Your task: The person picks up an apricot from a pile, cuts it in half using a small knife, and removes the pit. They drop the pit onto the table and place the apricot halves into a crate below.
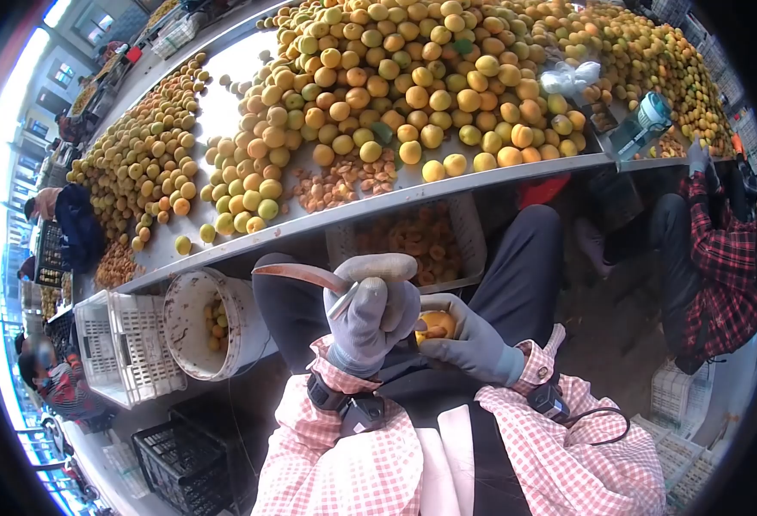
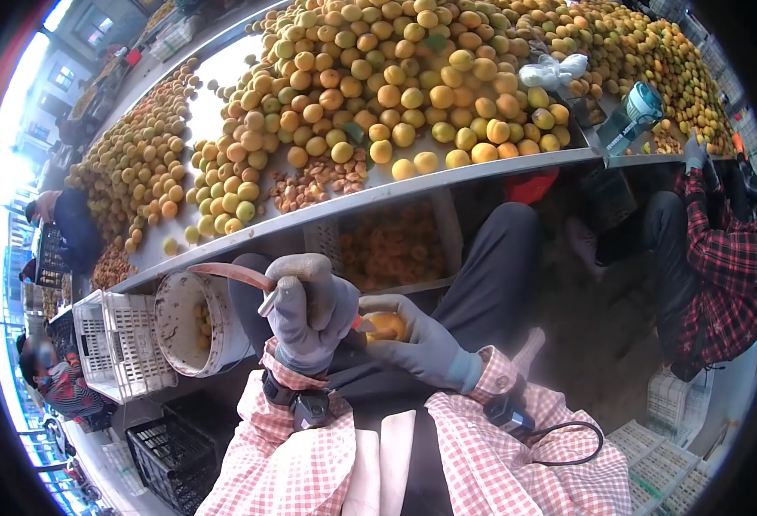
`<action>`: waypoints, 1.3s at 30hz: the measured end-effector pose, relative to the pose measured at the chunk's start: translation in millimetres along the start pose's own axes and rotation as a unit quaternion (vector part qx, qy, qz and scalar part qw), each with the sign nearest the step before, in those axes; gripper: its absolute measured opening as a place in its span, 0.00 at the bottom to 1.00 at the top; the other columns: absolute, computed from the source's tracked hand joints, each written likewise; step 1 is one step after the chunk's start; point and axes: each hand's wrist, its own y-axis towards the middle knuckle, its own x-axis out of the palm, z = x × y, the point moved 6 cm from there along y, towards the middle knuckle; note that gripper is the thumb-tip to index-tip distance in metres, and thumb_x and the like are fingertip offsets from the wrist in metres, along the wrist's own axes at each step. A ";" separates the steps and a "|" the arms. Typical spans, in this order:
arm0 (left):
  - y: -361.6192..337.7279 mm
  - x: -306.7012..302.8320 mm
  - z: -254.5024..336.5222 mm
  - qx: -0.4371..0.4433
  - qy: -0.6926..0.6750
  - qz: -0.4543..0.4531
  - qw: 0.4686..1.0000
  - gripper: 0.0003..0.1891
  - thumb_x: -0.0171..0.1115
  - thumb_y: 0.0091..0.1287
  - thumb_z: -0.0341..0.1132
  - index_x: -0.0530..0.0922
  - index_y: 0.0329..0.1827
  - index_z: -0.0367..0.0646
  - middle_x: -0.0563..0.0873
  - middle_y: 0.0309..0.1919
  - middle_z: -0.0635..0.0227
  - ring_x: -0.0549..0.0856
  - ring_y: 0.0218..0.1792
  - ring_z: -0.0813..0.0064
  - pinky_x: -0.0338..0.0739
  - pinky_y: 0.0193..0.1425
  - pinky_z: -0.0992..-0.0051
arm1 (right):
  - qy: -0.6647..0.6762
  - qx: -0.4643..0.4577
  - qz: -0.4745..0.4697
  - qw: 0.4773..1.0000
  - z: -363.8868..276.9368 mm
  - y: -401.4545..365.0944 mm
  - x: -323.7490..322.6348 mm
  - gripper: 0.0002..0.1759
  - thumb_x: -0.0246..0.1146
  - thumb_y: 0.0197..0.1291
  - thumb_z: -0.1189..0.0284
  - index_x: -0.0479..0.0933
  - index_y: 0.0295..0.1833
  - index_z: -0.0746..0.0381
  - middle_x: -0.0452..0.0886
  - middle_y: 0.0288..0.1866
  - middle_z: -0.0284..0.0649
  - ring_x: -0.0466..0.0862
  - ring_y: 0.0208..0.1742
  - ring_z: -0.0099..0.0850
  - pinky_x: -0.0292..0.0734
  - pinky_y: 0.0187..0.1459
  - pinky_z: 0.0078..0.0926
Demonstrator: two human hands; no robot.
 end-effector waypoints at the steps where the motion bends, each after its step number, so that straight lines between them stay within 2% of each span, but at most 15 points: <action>1: -0.5 1.1 0.3 -0.003 0.001 -0.009 1.000 0.20 0.60 0.72 0.45 0.79 0.52 0.33 0.70 0.14 0.75 0.65 0.12 0.84 0.59 0.17 0.82 | -0.026 -0.016 -0.012 0.999 -0.3 1.3 2.0 0.26 0.64 0.64 0.76 0.64 0.66 0.60 0.74 0.56 0.35 0.75 0.47 0.17 0.73 0.48 0.15; 3: -1.3 2.4 0.6 -0.006 0.002 -0.019 1.000 0.20 0.60 0.71 0.45 0.79 0.51 0.33 0.70 0.14 0.75 0.65 0.12 0.84 0.59 0.17 0.82 | -0.051 -0.031 -0.024 0.998 -4.3 0.1 4.3 0.26 0.63 0.65 0.76 0.64 0.66 0.60 0.74 0.57 0.35 0.75 0.46 0.16 0.74 0.46 0.15; 5: -2.0 2.3 0.8 -0.009 -0.002 -0.018 1.000 0.21 0.62 0.70 0.46 0.80 0.50 0.34 0.72 0.15 0.74 0.67 0.13 0.84 0.60 0.17 0.82 | -0.043 0.085 -0.014 0.995 -0.8 -6.0 5.1 0.26 0.63 0.65 0.76 0.63 0.67 0.60 0.74 0.59 0.36 0.76 0.49 0.18 0.73 0.50 0.16; 8: -6.8 0.4 -1.1 -0.032 0.039 -0.005 0.999 0.22 0.65 0.67 0.48 0.80 0.48 0.34 0.74 0.16 0.73 0.69 0.14 0.83 0.61 0.18 0.83 | -0.014 0.103 0.006 0.995 2.3 -9.2 6.6 0.25 0.63 0.65 0.77 0.63 0.66 0.60 0.75 0.58 0.36 0.76 0.51 0.18 0.73 0.51 0.16; 12: -4.1 9.7 1.0 -0.037 0.048 -0.066 0.996 0.19 0.58 0.72 0.48 0.80 0.43 0.38 0.69 0.12 0.78 0.64 0.10 0.84 0.57 0.14 0.79 | 0.014 0.039 0.014 0.999 2.2 -9.4 8.5 0.24 0.63 0.65 0.76 0.64 0.64 0.61 0.76 0.55 0.35 0.76 0.50 0.18 0.72 0.52 0.16; 15: -6.5 9.7 0.3 -0.068 0.067 -0.054 0.994 0.21 0.65 0.67 0.50 0.81 0.41 0.37 0.74 0.14 0.73 0.69 0.12 0.81 0.59 0.15 0.79 | -0.028 0.038 0.005 0.999 8.0 -8.3 5.7 0.24 0.64 0.64 0.76 0.64 0.64 0.61 0.75 0.53 0.34 0.75 0.49 0.18 0.71 0.53 0.16; 17: -8.3 10.0 1.7 -0.069 0.196 -0.068 0.976 0.25 0.70 0.61 0.53 0.82 0.40 0.35 0.79 0.18 0.68 0.73 0.14 0.79 0.63 0.17 0.79 | -0.034 0.108 0.015 0.993 18.9 -8.4 2.5 0.23 0.63 0.65 0.77 0.64 0.63 0.62 0.73 0.54 0.34 0.74 0.52 0.19 0.70 0.55 0.17; 18: -11.6 7.3 3.6 -0.044 0.257 -0.026 0.965 0.27 0.73 0.57 0.55 0.83 0.37 0.34 0.81 0.21 0.65 0.75 0.16 0.77 0.65 0.17 0.78 | -0.034 0.109 0.014 0.993 21.0 -6.6 2.2 0.23 0.63 0.65 0.77 0.64 0.63 0.62 0.73 0.54 0.34 0.74 0.52 0.19 0.70 0.55 0.17; 20: -10.0 9.1 5.3 -0.042 0.241 -0.010 0.969 0.27 0.72 0.58 0.55 0.83 0.34 0.33 0.81 0.21 0.66 0.75 0.16 0.78 0.64 0.17 0.78 | -0.112 -0.017 0.024 0.993 8.5 -0.4 2.1 0.23 0.62 0.64 0.78 0.64 0.63 0.62 0.73 0.54 0.35 0.75 0.53 0.20 0.72 0.54 0.17; 22: -7.3 9.2 8.3 -0.031 0.179 0.003 0.983 0.27 0.68 0.62 0.55 0.82 0.30 0.33 0.77 0.18 0.69 0.72 0.15 0.80 0.61 0.17 0.78 | -0.068 0.009 0.011 0.998 6.9 -1.2 5.5 0.23 0.62 0.64 0.78 0.63 0.62 0.62 0.73 0.54 0.36 0.75 0.53 0.20 0.73 0.54 0.18; 26: -6.7 9.1 9.8 0.029 0.200 -0.037 0.979 0.28 0.66 0.64 0.55 0.81 0.27 0.33 0.72 0.12 0.72 0.68 0.11 0.80 0.58 0.15 0.78 | -0.005 0.080 0.004 0.997 1.5 -4.3 11.3 0.24 0.62 0.63 0.80 0.61 0.62 0.62 0.72 0.56 0.40 0.78 0.52 0.24 0.75 0.54 0.21; 29: -9.9 3.4 18.2 0.074 0.254 -0.010 0.964 0.28 0.65 0.64 0.56 0.80 0.25 0.33 0.72 0.13 0.72 0.68 0.11 0.80 0.59 0.15 0.78 | -0.056 0.055 0.035 0.996 5.6 -3.0 5.8 0.24 0.61 0.64 0.80 0.60 0.62 0.61 0.73 0.55 0.41 0.80 0.51 0.26 0.78 0.51 0.21; 32: -1.9 7.5 22.9 0.034 0.208 -0.040 0.977 0.27 0.66 0.64 0.55 0.81 0.27 0.33 0.73 0.13 0.71 0.68 0.12 0.80 0.59 0.15 0.79 | 0.036 0.086 0.017 0.996 -1.4 -5.9 13.0 0.24 0.61 0.64 0.79 0.60 0.62 0.61 0.73 0.56 0.42 0.83 0.48 0.28 0.81 0.46 0.22; 36: -4.7 4.7 18.2 0.045 0.230 -0.048 0.971 0.25 0.65 0.66 0.53 0.81 0.31 0.33 0.74 0.14 0.72 0.68 0.12 0.81 0.59 0.15 0.79 | 0.019 0.078 0.017 0.997 1.5 -2.8 11.9 0.24 0.62 0.65 0.78 0.59 0.62 0.60 0.73 0.58 0.44 0.84 0.46 0.30 0.82 0.44 0.24; 39: -7.6 -7.6 9.4 0.000 0.105 -0.051 0.993 0.21 0.65 0.67 0.48 0.83 0.39 0.34 0.81 0.19 0.67 0.75 0.15 0.81 0.67 0.19 0.81 | -0.011 0.064 0.033 0.997 3.9 -2.2 8.5 0.24 0.61 0.65 0.78 0.59 0.62 0.60 0.72 0.59 0.46 0.85 0.46 0.32 0.83 0.43 0.25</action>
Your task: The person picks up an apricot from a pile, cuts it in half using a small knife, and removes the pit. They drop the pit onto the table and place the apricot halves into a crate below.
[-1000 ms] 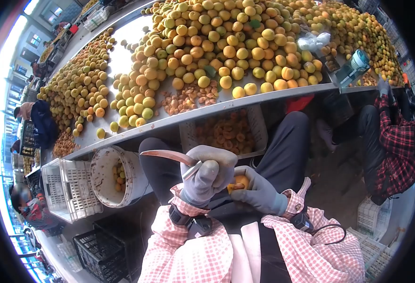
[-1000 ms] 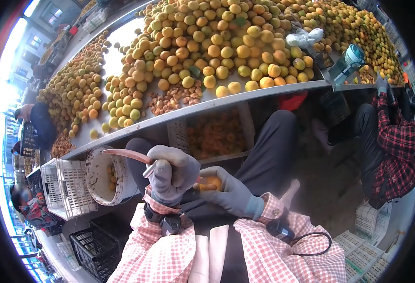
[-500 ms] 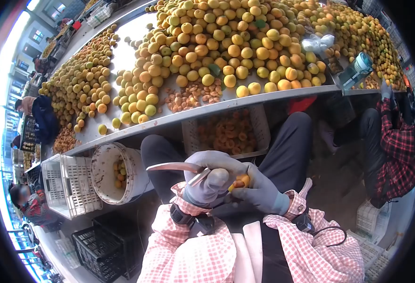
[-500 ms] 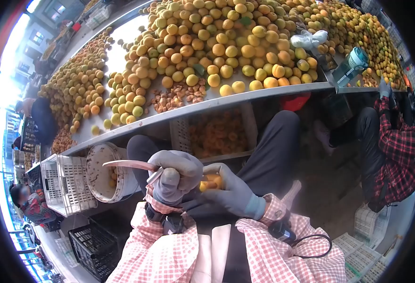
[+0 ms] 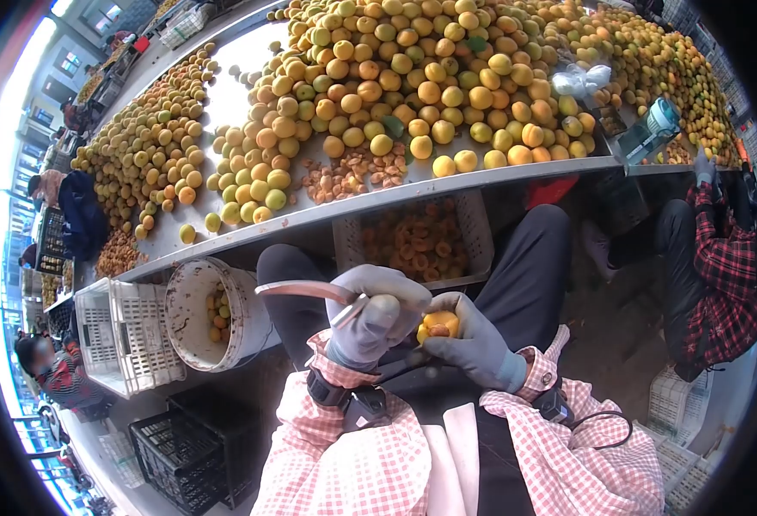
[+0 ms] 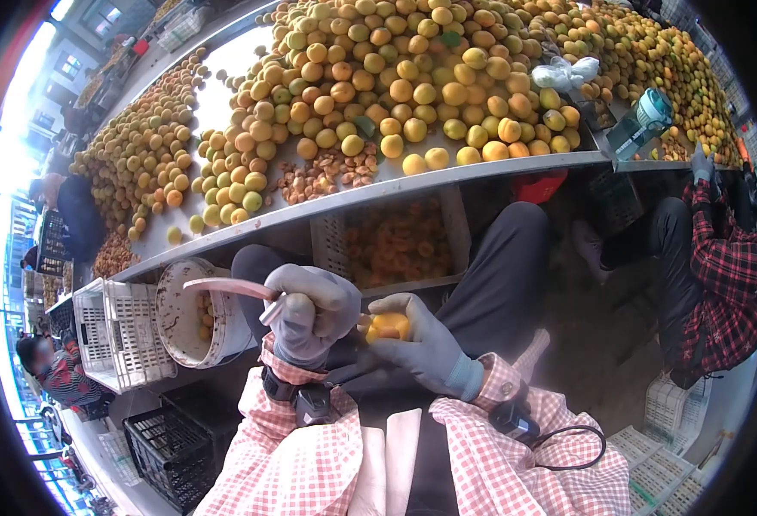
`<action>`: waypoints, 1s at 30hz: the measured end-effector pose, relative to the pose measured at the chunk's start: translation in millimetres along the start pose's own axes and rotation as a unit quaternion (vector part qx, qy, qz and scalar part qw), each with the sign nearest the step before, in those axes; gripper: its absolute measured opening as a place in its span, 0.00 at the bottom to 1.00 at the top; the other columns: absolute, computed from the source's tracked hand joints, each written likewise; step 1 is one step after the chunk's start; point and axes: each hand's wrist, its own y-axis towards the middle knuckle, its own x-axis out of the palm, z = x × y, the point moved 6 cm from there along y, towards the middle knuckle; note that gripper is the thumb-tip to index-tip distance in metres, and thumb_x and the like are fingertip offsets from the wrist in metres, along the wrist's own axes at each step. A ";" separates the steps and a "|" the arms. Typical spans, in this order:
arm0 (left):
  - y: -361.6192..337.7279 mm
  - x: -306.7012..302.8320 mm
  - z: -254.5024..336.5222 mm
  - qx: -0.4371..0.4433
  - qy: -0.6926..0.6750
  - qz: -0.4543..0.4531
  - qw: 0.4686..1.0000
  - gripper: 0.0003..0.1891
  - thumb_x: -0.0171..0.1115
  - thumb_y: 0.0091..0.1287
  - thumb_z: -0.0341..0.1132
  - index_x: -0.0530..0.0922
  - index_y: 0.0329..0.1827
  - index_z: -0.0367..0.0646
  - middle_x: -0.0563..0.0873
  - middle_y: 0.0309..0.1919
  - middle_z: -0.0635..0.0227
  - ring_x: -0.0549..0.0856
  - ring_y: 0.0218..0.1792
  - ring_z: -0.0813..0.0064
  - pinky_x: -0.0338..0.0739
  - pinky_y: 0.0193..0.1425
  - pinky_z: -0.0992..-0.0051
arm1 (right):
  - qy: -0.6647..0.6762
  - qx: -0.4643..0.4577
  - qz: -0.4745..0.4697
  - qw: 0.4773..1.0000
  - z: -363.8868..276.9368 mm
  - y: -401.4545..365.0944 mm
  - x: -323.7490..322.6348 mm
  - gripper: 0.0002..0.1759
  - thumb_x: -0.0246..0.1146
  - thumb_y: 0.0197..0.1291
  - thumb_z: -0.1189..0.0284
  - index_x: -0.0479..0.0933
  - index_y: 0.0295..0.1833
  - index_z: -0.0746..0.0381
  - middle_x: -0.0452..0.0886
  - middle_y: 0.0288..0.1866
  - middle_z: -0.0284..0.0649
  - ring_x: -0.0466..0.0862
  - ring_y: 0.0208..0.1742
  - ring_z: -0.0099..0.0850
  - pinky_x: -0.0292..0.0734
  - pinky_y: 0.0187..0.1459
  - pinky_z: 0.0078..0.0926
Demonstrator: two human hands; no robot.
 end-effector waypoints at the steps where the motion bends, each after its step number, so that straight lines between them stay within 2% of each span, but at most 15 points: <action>1: -0.5 -1.2 -1.7 0.007 -0.042 0.008 0.999 0.20 0.65 0.68 0.47 0.82 0.41 0.34 0.79 0.18 0.69 0.72 0.14 0.83 0.63 0.17 0.82 | 0.019 0.003 0.006 1.000 -0.6 -0.3 -0.5 0.24 0.61 0.65 0.78 0.59 0.62 0.60 0.72 0.59 0.46 0.85 0.47 0.32 0.83 0.43 0.25; 3: -0.5 -1.7 -2.9 0.010 -0.098 -0.002 0.995 0.18 0.63 0.69 0.45 0.81 0.43 0.34 0.75 0.16 0.71 0.68 0.12 0.84 0.58 0.16 0.82 | 0.037 0.005 0.013 0.999 0.6 0.3 -2.1 0.24 0.61 0.65 0.78 0.59 0.62 0.60 0.72 0.59 0.47 0.85 0.48 0.33 0.83 0.44 0.25; 6: 0.1 -2.9 -4.2 0.025 -0.089 0.028 0.995 0.17 0.62 0.70 0.45 0.80 0.44 0.36 0.73 0.15 0.72 0.67 0.12 0.84 0.58 0.16 0.82 | 0.016 -0.004 0.006 1.000 5.8 3.6 -3.4 0.23 0.61 0.65 0.79 0.59 0.61 0.60 0.72 0.59 0.47 0.85 0.50 0.33 0.84 0.45 0.26; 12: 0.3 -4.6 -3.7 0.039 -0.107 0.025 0.993 0.16 0.58 0.73 0.44 0.78 0.44 0.37 0.69 0.14 0.74 0.65 0.12 0.84 0.58 0.16 0.82 | 0.056 -0.007 0.016 0.998 4.3 3.5 0.5 0.24 0.61 0.64 0.81 0.59 0.61 0.61 0.71 0.58 0.46 0.85 0.50 0.34 0.83 0.47 0.26; 15: -1.2 -4.9 -10.6 0.023 -0.116 0.075 0.990 0.14 0.56 0.74 0.42 0.77 0.44 0.37 0.69 0.14 0.74 0.64 0.12 0.84 0.58 0.17 0.82 | 0.031 -0.032 0.013 0.999 4.4 6.1 2.7 0.25 0.61 0.63 0.82 0.59 0.62 0.61 0.71 0.58 0.44 0.82 0.54 0.31 0.80 0.52 0.24; 17: -1.1 -2.2 -14.7 0.021 -0.111 0.087 0.990 0.14 0.56 0.74 0.42 0.77 0.43 0.37 0.68 0.14 0.75 0.63 0.12 0.85 0.58 0.17 0.82 | 0.006 -0.071 0.058 0.996 1.6 7.0 1.2 0.26 0.61 0.62 0.82 0.59 0.63 0.61 0.71 0.58 0.42 0.78 0.59 0.27 0.75 0.57 0.22; 21: -1.1 -5.6 -16.9 0.011 -0.126 0.108 0.986 0.15 0.55 0.75 0.42 0.77 0.42 0.37 0.66 0.14 0.75 0.62 0.12 0.85 0.57 0.17 0.81 | 0.000 -0.068 0.034 0.997 1.7 8.5 0.8 0.26 0.61 0.63 0.81 0.60 0.64 0.61 0.71 0.59 0.41 0.74 0.62 0.25 0.72 0.59 0.23; 23: -0.6 -6.9 -17.0 0.008 -0.139 0.123 0.983 0.15 0.55 0.75 0.42 0.77 0.42 0.37 0.66 0.14 0.75 0.62 0.12 0.85 0.57 0.17 0.81 | -0.227 -0.224 -0.004 0.948 -8.3 7.9 2.9 0.27 0.63 0.63 0.78 0.61 0.65 0.62 0.74 0.57 0.44 0.78 0.58 0.29 0.74 0.56 0.26; 24: -0.1 -5.1 -17.9 -0.001 -0.144 0.120 0.982 0.15 0.55 0.75 0.42 0.77 0.42 0.36 0.65 0.13 0.76 0.61 0.12 0.85 0.57 0.16 0.81 | -0.227 -0.224 -0.004 0.948 -7.9 8.8 0.9 0.27 0.63 0.63 0.78 0.61 0.65 0.62 0.74 0.57 0.44 0.78 0.58 0.29 0.74 0.56 0.26; 26: 0.6 -2.1 -16.6 -0.009 -0.149 0.116 0.982 0.15 0.55 0.75 0.42 0.77 0.43 0.36 0.65 0.13 0.76 0.61 0.11 0.85 0.57 0.16 0.81 | -0.365 -0.266 0.011 0.892 -12.2 9.1 2.5 0.28 0.65 0.62 0.74 0.62 0.65 0.63 0.78 0.54 0.48 0.82 0.54 0.37 0.77 0.53 0.30; 29: -0.1 1.4 -13.8 -0.027 -0.140 0.117 0.983 0.16 0.57 0.73 0.43 0.77 0.41 0.35 0.67 0.14 0.76 0.63 0.12 0.85 0.59 0.17 0.82 | -0.343 -0.239 0.029 0.908 -7.5 12.0 0.6 0.28 0.67 0.61 0.73 0.63 0.63 0.63 0.80 0.50 0.49 0.84 0.51 0.42 0.78 0.50 0.32; 30: -1.8 1.4 -14.4 -0.050 -0.097 0.113 0.987 0.17 0.59 0.72 0.44 0.78 0.41 0.35 0.69 0.15 0.75 0.65 0.13 0.86 0.60 0.18 0.83 | -0.344 -0.240 0.028 0.908 -8.5 12.2 2.6 0.28 0.67 0.61 0.73 0.63 0.63 0.63 0.80 0.50 0.49 0.84 0.51 0.42 0.78 0.50 0.32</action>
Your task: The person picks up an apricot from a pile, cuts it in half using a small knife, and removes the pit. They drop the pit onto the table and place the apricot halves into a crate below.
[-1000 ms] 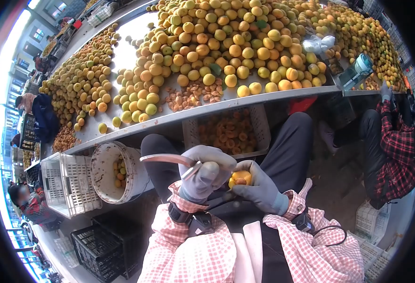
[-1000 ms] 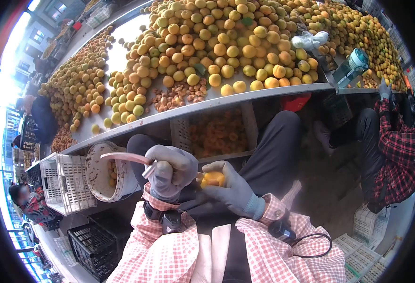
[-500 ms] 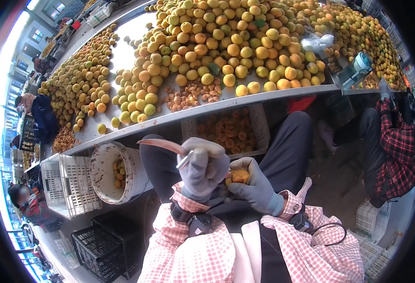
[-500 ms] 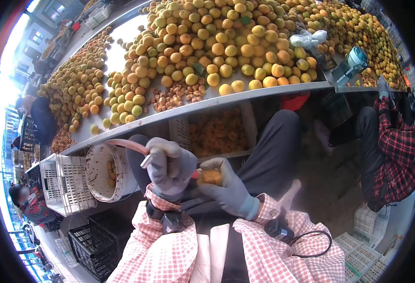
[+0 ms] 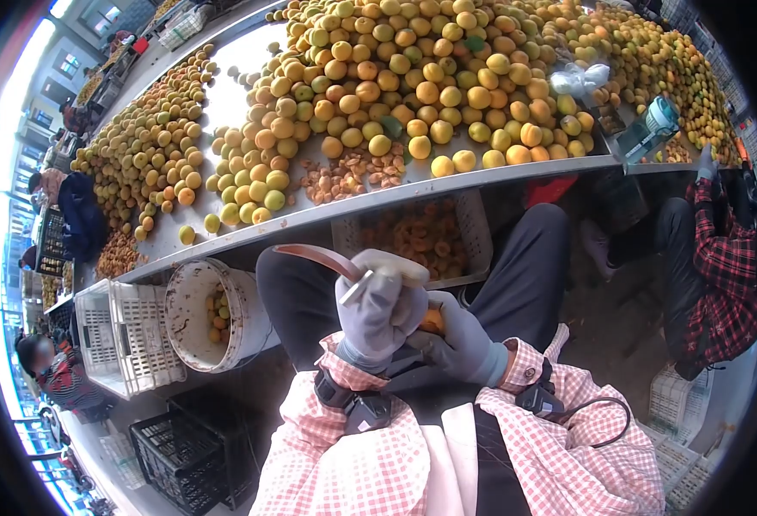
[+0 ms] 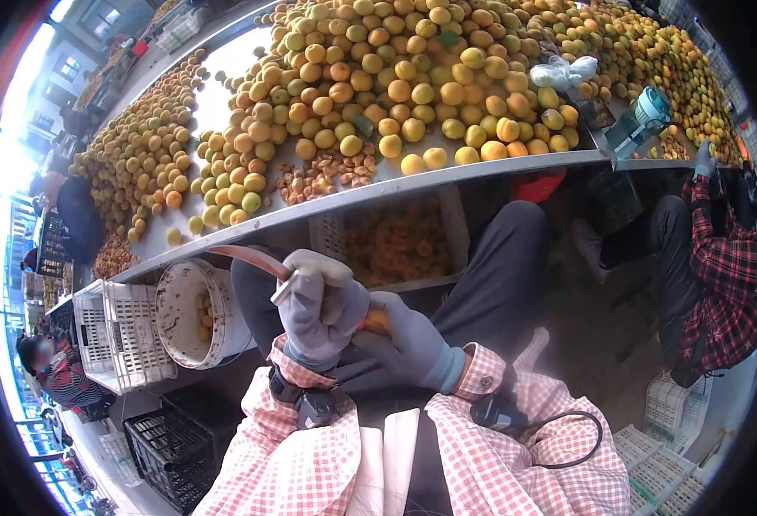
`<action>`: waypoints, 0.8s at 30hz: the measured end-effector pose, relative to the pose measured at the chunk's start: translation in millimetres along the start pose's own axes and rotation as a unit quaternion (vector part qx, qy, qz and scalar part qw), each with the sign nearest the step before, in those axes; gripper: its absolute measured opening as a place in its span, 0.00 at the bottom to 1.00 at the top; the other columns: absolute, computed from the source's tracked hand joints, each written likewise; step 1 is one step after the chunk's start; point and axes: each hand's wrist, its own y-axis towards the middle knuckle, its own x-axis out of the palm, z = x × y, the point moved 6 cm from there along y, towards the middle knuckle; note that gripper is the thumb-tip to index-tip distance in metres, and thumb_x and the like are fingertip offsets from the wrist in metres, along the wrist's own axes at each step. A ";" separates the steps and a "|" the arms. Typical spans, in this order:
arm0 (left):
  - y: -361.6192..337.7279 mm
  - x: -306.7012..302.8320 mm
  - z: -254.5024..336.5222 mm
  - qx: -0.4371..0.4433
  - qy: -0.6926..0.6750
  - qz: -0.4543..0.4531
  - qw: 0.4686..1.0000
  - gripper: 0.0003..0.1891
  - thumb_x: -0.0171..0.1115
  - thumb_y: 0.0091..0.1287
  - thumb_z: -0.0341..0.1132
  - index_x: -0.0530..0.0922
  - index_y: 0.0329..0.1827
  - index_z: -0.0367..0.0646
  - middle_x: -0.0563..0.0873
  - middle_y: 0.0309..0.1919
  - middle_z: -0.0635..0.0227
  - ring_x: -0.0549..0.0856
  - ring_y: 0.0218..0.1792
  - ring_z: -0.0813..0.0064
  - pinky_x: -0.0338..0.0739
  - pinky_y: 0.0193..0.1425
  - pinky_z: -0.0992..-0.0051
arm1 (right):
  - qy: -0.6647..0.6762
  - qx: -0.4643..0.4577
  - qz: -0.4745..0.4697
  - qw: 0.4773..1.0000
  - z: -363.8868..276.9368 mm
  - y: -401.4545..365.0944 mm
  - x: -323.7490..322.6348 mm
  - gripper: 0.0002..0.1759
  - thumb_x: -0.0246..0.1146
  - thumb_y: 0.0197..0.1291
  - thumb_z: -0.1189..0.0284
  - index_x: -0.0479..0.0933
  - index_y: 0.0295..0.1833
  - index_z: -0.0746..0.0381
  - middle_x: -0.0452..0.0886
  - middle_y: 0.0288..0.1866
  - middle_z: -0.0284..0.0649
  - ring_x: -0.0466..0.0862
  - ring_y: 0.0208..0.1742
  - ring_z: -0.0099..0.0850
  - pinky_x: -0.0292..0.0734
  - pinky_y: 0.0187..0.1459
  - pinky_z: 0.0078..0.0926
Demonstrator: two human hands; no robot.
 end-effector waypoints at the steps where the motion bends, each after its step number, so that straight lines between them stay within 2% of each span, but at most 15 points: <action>1: -1.3 -1.1 -0.7 -0.018 0.046 0.002 0.999 0.18 0.61 0.71 0.44 0.78 0.40 0.34 0.71 0.15 0.75 0.67 0.13 0.86 0.62 0.19 0.84 | 0.010 0.008 0.003 1.000 -2.0 0.7 0.5 0.28 0.67 0.61 0.71 0.64 0.63 0.63 0.80 0.50 0.51 0.84 0.50 0.44 0.78 0.49 0.33; 3: -4.0 -1.6 0.5 -0.030 0.049 0.015 0.998 0.18 0.63 0.70 0.45 0.79 0.40 0.34 0.74 0.17 0.73 0.68 0.14 0.86 0.63 0.19 0.84 | 0.022 0.020 0.007 1.000 -6.1 -0.3 0.5 0.27 0.67 0.60 0.70 0.65 0.62 0.63 0.80 0.50 0.52 0.84 0.50 0.46 0.78 0.48 0.35; 6: -7.6 4.3 4.8 -0.045 0.113 0.002 0.993 0.18 0.64 0.68 0.46 0.79 0.39 0.35 0.77 0.18 0.70 0.72 0.15 0.83 0.66 0.20 0.82 | -0.128 -0.017 0.002 0.992 -10.4 3.6 -5.9 0.28 0.67 0.60 0.68 0.65 0.61 0.64 0.80 0.47 0.52 0.84 0.47 0.48 0.79 0.44 0.36; 9: -8.0 22.2 13.9 -0.005 0.233 -0.048 0.971 0.19 0.67 0.65 0.47 0.79 0.39 0.36 0.81 0.22 0.67 0.78 0.19 0.77 0.72 0.24 0.79 | -0.246 -0.030 -0.096 0.964 2.6 7.8 -0.9 0.27 0.67 0.57 0.67 0.67 0.60 0.62 0.79 0.44 0.51 0.83 0.43 0.49 0.79 0.41 0.37; 10: -7.8 28.6 18.2 0.037 0.293 -0.074 0.952 0.20 0.70 0.62 0.47 0.80 0.39 0.36 0.84 0.25 0.64 0.82 0.23 0.74 0.76 0.27 0.77 | -0.157 -0.015 -0.097 0.983 3.8 10.6 -1.3 0.26 0.67 0.56 0.67 0.69 0.59 0.61 0.79 0.42 0.49 0.83 0.42 0.48 0.79 0.40 0.37; 11: -10.5 32.1 22.5 0.126 0.424 -0.140 0.886 0.18 0.72 0.60 0.46 0.83 0.37 0.37 0.86 0.28 0.63 0.85 0.28 0.71 0.79 0.33 0.75 | -0.065 0.002 -0.096 0.993 4.8 11.4 -0.8 0.25 0.68 0.54 0.67 0.71 0.57 0.60 0.79 0.41 0.47 0.83 0.40 0.47 0.78 0.39 0.36; 12: -7.2 43.0 26.0 0.127 0.385 -0.166 0.899 0.16 0.73 0.58 0.44 0.83 0.35 0.39 0.86 0.28 0.65 0.85 0.27 0.70 0.78 0.32 0.74 | -0.064 0.002 -0.097 0.993 4.6 10.6 -2.5 0.25 0.68 0.54 0.67 0.71 0.57 0.60 0.79 0.41 0.47 0.83 0.40 0.47 0.78 0.39 0.36; 14: -10.4 54.0 28.0 0.177 0.422 -0.243 0.856 0.10 0.67 0.59 0.34 0.82 0.40 0.39 0.85 0.27 0.62 0.85 0.27 0.58 0.77 0.30 0.72 | 0.017 -0.112 -0.106 0.988 -10.2 7.1 -7.2 0.24 0.70 0.50 0.66 0.76 0.54 0.59 0.79 0.42 0.46 0.83 0.39 0.45 0.78 0.39 0.34; 15: -8.8 71.3 18.8 0.123 0.385 -0.385 0.830 0.13 0.67 0.55 0.32 0.81 0.45 0.42 0.84 0.28 0.63 0.84 0.28 0.56 0.77 0.31 0.71 | 0.019 -0.112 -0.106 0.988 -6.7 4.2 -4.7 0.24 0.70 0.50 0.66 0.76 0.54 0.59 0.79 0.42 0.46 0.83 0.39 0.45 0.78 0.39 0.34; 16: -16.7 78.7 10.7 0.152 0.413 -0.415 0.796 0.18 0.67 0.53 0.32 0.80 0.48 0.45 0.84 0.29 0.63 0.84 0.30 0.56 0.78 0.32 0.71 | 0.078 -0.084 -0.083 0.990 3.6 -0.3 -2.7 0.22 0.69 0.53 0.67 0.76 0.53 0.60 0.80 0.44 0.44 0.83 0.40 0.43 0.78 0.41 0.33; 18: -8.7 75.6 13.7 0.128 0.434 -0.376 0.809 0.13 0.67 0.55 0.33 0.81 0.44 0.43 0.84 0.29 0.62 0.84 0.30 0.56 0.78 0.33 0.72 | 0.194 -0.029 -0.043 0.980 18.8 -4.9 2.7 0.17 0.66 0.58 0.70 0.77 0.52 0.62 0.81 0.47 0.42 0.82 0.42 0.38 0.76 0.44 0.30; 19: -0.9 62.3 15.3 0.097 0.438 -0.287 0.847 0.10 0.65 0.59 0.34 0.82 0.41 0.40 0.86 0.30 0.64 0.85 0.30 0.63 0.79 0.35 0.73 | 0.251 -0.002 -0.022 0.968 20.6 -4.1 3.0 0.14 0.65 0.61 0.71 0.78 0.51 0.63 0.81 0.48 0.40 0.82 0.43 0.36 0.75 0.45 0.29; 20: 5.8 44.7 14.8 0.067 0.436 -0.197 0.875 0.09 0.63 0.63 0.35 0.83 0.38 0.37 0.87 0.31 0.65 0.87 0.31 0.70 0.80 0.36 0.74 | -0.090 -0.114 -0.056 0.988 4.3 -3.4 -2.6 0.12 0.61 0.66 0.69 0.77 0.52 0.61 0.82 0.47 0.38 0.82 0.44 0.31 0.77 0.46 0.27; 22: 14.6 2.7 5.5 -0.044 0.268 -0.038 0.962 0.14 0.56 0.71 0.40 0.82 0.39 0.37 0.82 0.23 0.72 0.81 0.21 0.79 0.77 0.26 0.78 | 0.159 0.132 -0.108 0.972 6.2 6.9 0.3 0.14 0.58 0.70 0.60 0.78 0.49 0.59 0.83 0.44 0.36 0.83 0.42 0.27 0.79 0.41 0.23; 24: 21.7 -14.7 2.8 -0.058 -0.061 -0.036 0.996 0.19 0.48 0.77 0.45 0.80 0.39 0.38 0.71 0.14 0.79 0.68 0.11 0.84 0.64 0.14 0.81 | 0.233 0.196 -0.098 0.948 19.2 5.6 -4.9 0.19 0.55 0.70 0.55 0.77 0.48 0.60 0.83 0.43 0.37 0.83 0.40 0.26 0.79 0.37 0.21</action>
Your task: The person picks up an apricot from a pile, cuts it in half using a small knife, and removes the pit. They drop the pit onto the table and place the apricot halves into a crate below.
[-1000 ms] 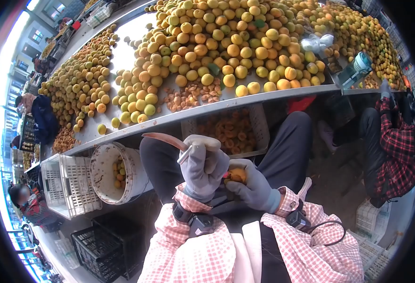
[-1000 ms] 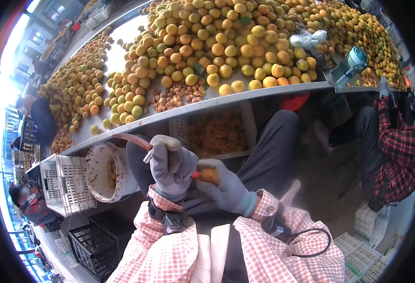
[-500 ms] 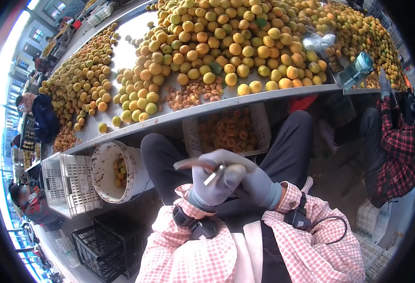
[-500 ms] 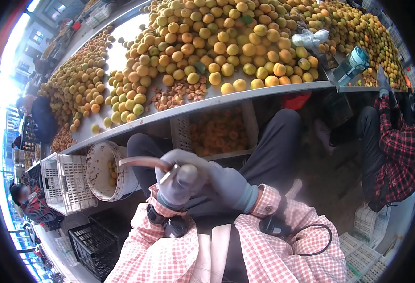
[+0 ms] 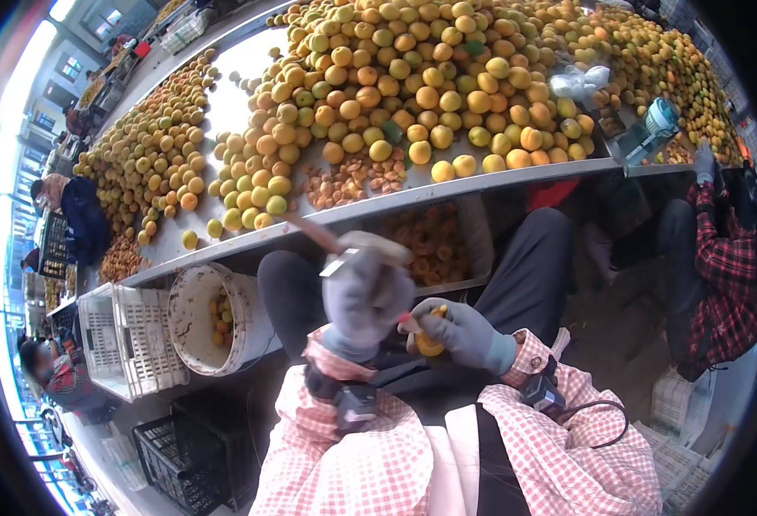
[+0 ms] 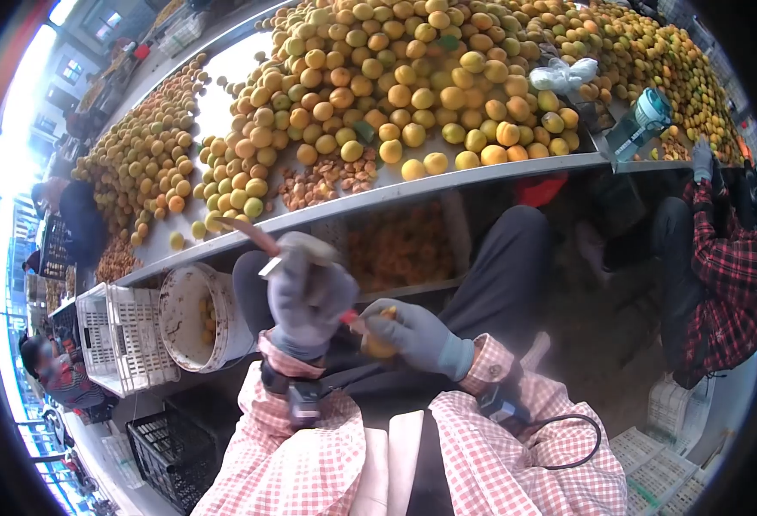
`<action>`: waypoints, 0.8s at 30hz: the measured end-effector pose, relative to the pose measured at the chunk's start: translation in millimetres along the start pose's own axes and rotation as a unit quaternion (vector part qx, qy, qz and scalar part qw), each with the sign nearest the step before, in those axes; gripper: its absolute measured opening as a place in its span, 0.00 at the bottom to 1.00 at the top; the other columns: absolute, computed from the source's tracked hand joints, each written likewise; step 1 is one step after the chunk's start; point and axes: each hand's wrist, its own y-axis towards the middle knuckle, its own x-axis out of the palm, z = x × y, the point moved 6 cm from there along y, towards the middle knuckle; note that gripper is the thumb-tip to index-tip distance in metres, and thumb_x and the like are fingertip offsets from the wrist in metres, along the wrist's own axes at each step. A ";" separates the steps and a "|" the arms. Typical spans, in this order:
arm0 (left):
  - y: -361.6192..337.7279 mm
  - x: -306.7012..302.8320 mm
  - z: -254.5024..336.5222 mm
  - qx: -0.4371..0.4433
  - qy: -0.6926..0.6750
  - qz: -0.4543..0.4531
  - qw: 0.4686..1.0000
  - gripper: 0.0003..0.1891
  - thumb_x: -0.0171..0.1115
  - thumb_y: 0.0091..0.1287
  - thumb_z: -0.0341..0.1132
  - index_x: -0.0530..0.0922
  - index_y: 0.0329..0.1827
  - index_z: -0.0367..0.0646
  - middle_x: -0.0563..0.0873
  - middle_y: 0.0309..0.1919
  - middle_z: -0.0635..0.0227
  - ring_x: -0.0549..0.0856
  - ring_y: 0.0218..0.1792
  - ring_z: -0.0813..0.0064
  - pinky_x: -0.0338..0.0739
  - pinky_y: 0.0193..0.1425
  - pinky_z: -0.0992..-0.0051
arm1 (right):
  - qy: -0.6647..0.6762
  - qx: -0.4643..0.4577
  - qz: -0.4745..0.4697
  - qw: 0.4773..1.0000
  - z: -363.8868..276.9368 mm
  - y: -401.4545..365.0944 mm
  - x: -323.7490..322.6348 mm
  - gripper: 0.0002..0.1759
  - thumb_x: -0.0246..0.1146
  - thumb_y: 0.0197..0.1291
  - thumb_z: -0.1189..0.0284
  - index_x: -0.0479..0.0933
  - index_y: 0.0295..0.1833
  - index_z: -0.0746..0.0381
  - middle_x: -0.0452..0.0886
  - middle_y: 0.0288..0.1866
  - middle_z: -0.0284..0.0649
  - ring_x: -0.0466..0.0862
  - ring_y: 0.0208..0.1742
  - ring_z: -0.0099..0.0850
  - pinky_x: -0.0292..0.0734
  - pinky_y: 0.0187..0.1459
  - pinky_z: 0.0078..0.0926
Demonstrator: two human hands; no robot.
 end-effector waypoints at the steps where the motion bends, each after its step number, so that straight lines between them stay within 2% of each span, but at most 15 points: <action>1: 2.3 -2.7 9.4 0.021 -0.027 0.004 0.999 0.18 0.47 0.77 0.44 0.79 0.40 0.39 0.66 0.13 0.80 0.63 0.09 0.86 0.58 0.12 0.81 | 0.085 0.058 0.003 0.995 9.8 0.8 -5.0 0.24 0.53 0.71 0.49 0.77 0.47 0.61 0.83 0.43 0.38 0.83 0.38 0.25 0.78 0.33 0.19; 2: 3.6 -6.4 20.6 0.042 -0.054 0.010 0.998 0.18 0.45 0.78 0.44 0.78 0.40 0.40 0.61 0.11 0.81 0.57 0.08 0.88 0.52 0.10 0.81 | 0.083 0.057 0.007 0.995 11.7 3.3 -10.1 0.24 0.53 0.71 0.49 0.77 0.47 0.61 0.83 0.43 0.38 0.83 0.38 0.25 0.78 0.33 0.19; 4: 1.0 -20.0 36.9 0.054 -0.066 0.024 0.996 0.19 0.44 0.78 0.45 0.78 0.41 0.41 0.61 0.12 0.82 0.56 0.08 0.89 0.53 0.12 0.84 | 0.154 0.077 0.022 0.985 15.5 11.8 -19.7 0.31 0.49 0.69 0.43 0.77 0.46 0.63 0.82 0.42 0.40 0.83 0.36 0.24 0.76 0.29 0.16; 8: -10.9 -44.2 45.8 0.062 -0.039 0.044 0.996 0.18 0.45 0.78 0.47 0.78 0.41 0.43 0.60 0.13 0.83 0.55 0.09 0.89 0.53 0.13 0.84 | 0.176 0.057 0.052 0.981 5.3 31.4 -33.9 0.32 0.45 0.70 0.43 0.76 0.48 0.63 0.81 0.38 0.38 0.81 0.29 0.23 0.71 0.23 0.15; 10: -16.7 -57.3 39.6 0.054 -0.081 0.090 0.991 0.20 0.42 0.79 0.46 0.77 0.43 0.40 0.64 0.14 0.81 0.57 0.09 0.91 0.56 0.11 0.86 | 0.138 0.052 0.065 0.987 -1.7 40.5 -34.7 0.31 0.46 0.71 0.43 0.76 0.48 0.63 0.81 0.35 0.38 0.82 0.28 0.23 0.71 0.23 0.15; 13: -21.0 -70.8 31.4 0.028 -0.059 0.119 0.991 0.19 0.45 0.78 0.47 0.78 0.40 0.43 0.61 0.13 0.82 0.57 0.09 0.90 0.54 0.13 0.85 | 0.063 0.152 0.140 0.976 23.4 59.8 -51.9 0.30 0.48 0.70 0.43 0.77 0.42 0.61 0.80 0.26 0.37 0.80 0.21 0.25 0.70 0.20 0.17; 16: -22.9 -85.0 22.5 0.013 -0.051 0.158 0.986 0.18 0.47 0.77 0.48 0.78 0.38 0.45 0.60 0.12 0.83 0.56 0.10 0.89 0.53 0.14 0.84 | 0.011 0.175 0.152 0.973 28.6 66.6 -58.2 0.31 0.49 0.68 0.41 0.76 0.41 0.61 0.80 0.27 0.37 0.81 0.22 0.25 0.70 0.20 0.17; 18: -25.2 -97.0 14.1 -0.006 -0.049 0.150 0.987 0.19 0.46 0.78 0.48 0.79 0.39 0.44 0.62 0.13 0.83 0.56 0.09 0.90 0.55 0.12 0.85 | 0.005 0.147 0.126 0.981 8.2 68.3 -52.0 0.33 0.49 0.67 0.39 0.76 0.41 0.60 0.80 0.28 0.36 0.81 0.22 0.24 0.71 0.21 0.17; 21: -23.0 -114.3 1.8 -0.033 -0.076 0.163 0.983 0.18 0.47 0.77 0.48 0.78 0.38 0.44 0.60 0.13 0.82 0.55 0.09 0.89 0.53 0.12 0.84 | 0.010 0.008 0.106 0.994 -41.9 93.4 -44.1 0.32 0.46 0.68 0.39 0.74 0.44 0.60 0.80 0.30 0.35 0.80 0.24 0.21 0.70 0.22 0.15; 24: -21.6 -124.5 -9.5 -0.052 -0.092 0.177 0.979 0.18 0.49 0.76 0.48 0.78 0.38 0.43 0.59 0.12 0.81 0.56 0.09 0.87 0.53 0.13 0.82 | 0.078 -0.024 0.176 0.981 -68.0 129.4 -56.1 0.31 0.47 0.69 0.41 0.74 0.48 0.61 0.80 0.32 0.36 0.81 0.29 0.23 0.70 0.23 0.15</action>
